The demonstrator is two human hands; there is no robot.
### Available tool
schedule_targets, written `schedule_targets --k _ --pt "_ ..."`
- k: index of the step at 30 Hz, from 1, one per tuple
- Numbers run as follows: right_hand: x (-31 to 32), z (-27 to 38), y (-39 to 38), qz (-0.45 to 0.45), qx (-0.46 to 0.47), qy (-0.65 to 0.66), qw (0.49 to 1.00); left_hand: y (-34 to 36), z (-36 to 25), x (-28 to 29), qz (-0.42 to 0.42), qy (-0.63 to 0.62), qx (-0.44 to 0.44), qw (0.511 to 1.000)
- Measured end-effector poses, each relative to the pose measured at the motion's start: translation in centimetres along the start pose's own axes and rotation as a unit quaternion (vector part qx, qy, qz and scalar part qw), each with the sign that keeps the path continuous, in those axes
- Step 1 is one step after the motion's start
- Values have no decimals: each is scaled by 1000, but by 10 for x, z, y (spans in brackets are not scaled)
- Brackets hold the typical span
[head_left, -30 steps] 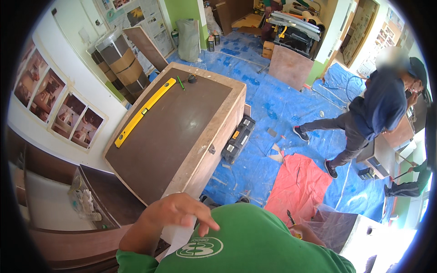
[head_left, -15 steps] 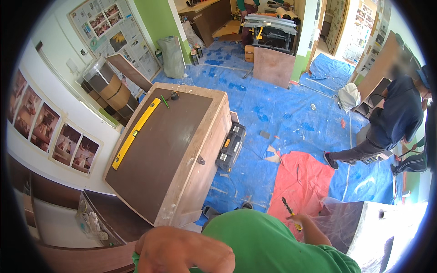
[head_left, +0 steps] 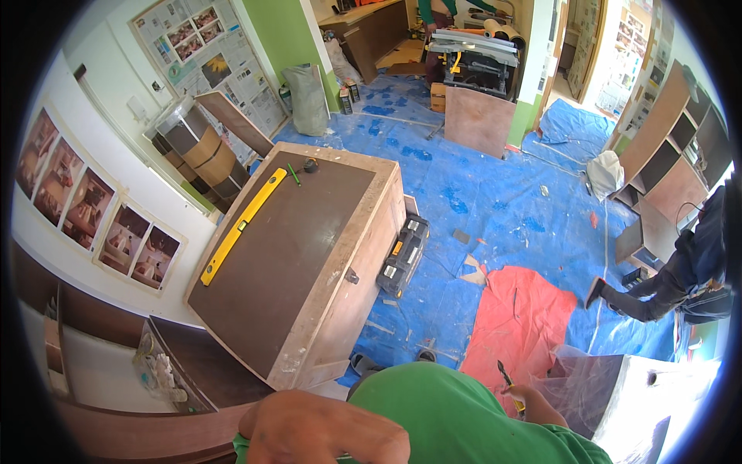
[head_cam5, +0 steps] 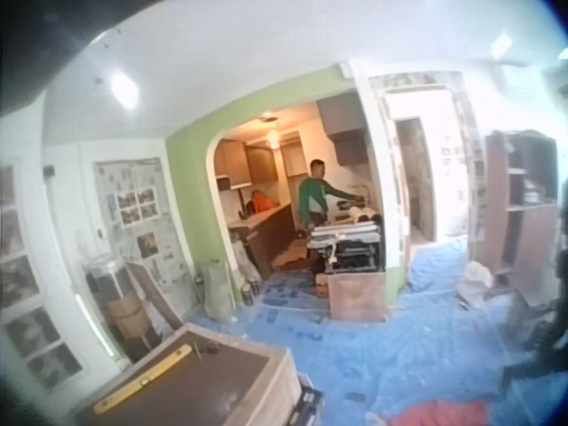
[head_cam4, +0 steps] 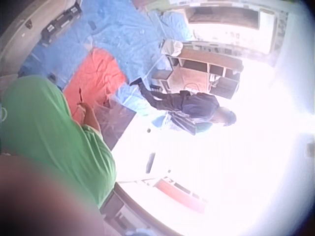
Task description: The person uses a spirit level and pencil to mark a straight line on a large brown laminate sheet. They then use tin snips to cut along the marked line, separating a strip from the sheet.
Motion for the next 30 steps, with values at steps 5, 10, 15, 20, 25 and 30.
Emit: schedule_targets --k 5,10,15,20,25,30 --pt "9 42 -29 3 2 24 1000 -3 0 -3 -4 -11 -5 1000" --pt "5 78 -41 27 22 23 999 -8 -4 -3 -9 -23 -14 1000" --pt "4 78 -30 25 18 -25 999 -12 -7 -2 -14 -6 -18 1000" --pt "8 60 -17 7 -6 -41 999 -14 -11 2 -25 0 -16 1000" --pt "17 63 -31 -6 23 -37 999 -30 -17 4 -7 27 -42 999" --pt "17 71 -55 -9 18 -25 1000 -79 1 32 -207 96 58 972"
Point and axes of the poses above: each hand's wrist, its own y-axis towards the middle knuckle, its own x-axis out of the back of the hand, z = x × y, the point moved 7 cm from there along y, towards the middle knuckle, and after that the axes turned 4 degrees about x, right-handed, at the moved point
